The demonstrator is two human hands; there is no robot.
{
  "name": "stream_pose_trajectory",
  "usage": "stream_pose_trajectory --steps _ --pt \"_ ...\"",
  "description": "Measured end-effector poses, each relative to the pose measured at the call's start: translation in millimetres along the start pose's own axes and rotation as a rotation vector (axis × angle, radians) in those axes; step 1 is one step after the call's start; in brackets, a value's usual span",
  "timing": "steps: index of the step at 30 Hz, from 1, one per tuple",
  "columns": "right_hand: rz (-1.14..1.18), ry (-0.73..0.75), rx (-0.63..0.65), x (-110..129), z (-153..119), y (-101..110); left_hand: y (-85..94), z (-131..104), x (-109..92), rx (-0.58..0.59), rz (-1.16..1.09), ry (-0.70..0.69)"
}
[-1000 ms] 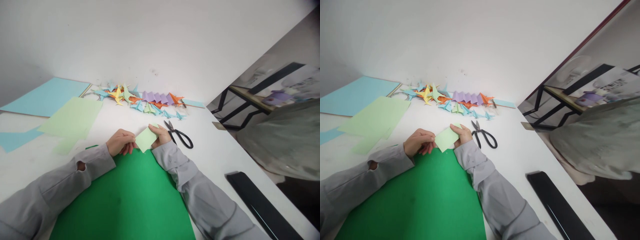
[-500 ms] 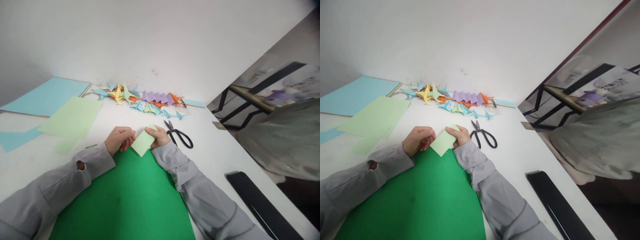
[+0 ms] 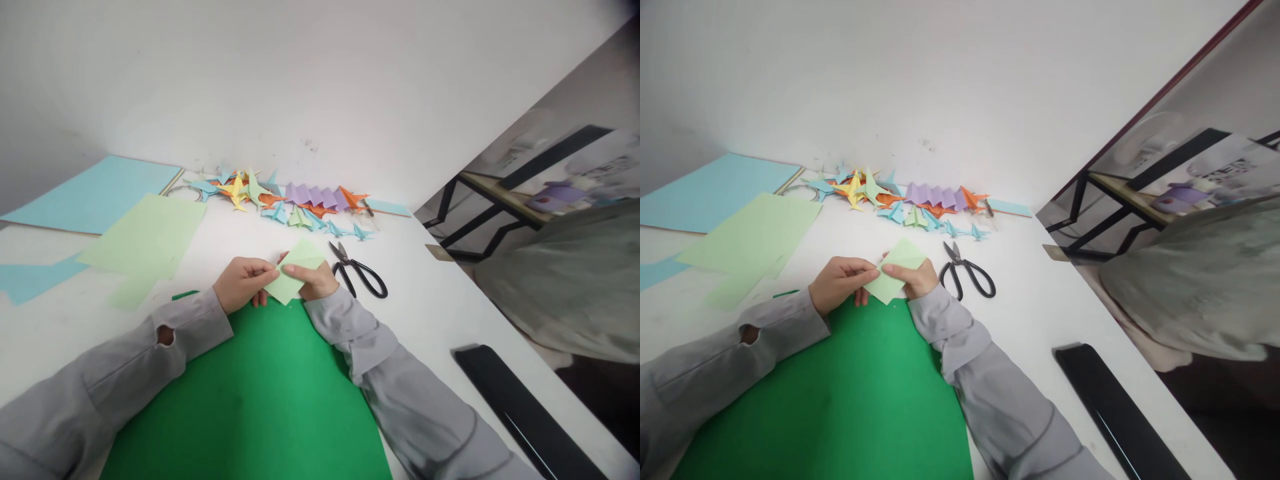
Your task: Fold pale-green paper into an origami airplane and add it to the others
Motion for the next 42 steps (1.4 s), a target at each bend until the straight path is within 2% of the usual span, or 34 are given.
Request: stream_pose_trajectory --steps 4,11,20,29,42 --pt "-0.176 -0.001 -0.077 -3 -3 7 -3.6 0 2 0.040 0.090 0.007" --pt "-0.167 -0.057 -0.150 -6 -6 10 -7.4 0 1 0.080 0.195 0.021" --pt "-0.209 -0.057 -0.022 -1 -8 -1 -11.1 -2 -2 0.083 0.236 0.007" --pt "-0.123 -0.129 -0.141 -9 -11 5 -9.1 -2 -1 0.086 0.191 0.015" --pt "-0.015 -0.201 -0.156 -9 -9 9 -12.6 -3 0 0.137 0.210 0.029"
Point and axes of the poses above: each hand's wrist, its own z-axis towards the middle knuckle, its own y-axis out of the back of the hand, x = y × z, the point moved 10 cm from there along z, towards the middle knuckle, and after that the axes turned 10 degrees about -z, right-handed, at the moved point
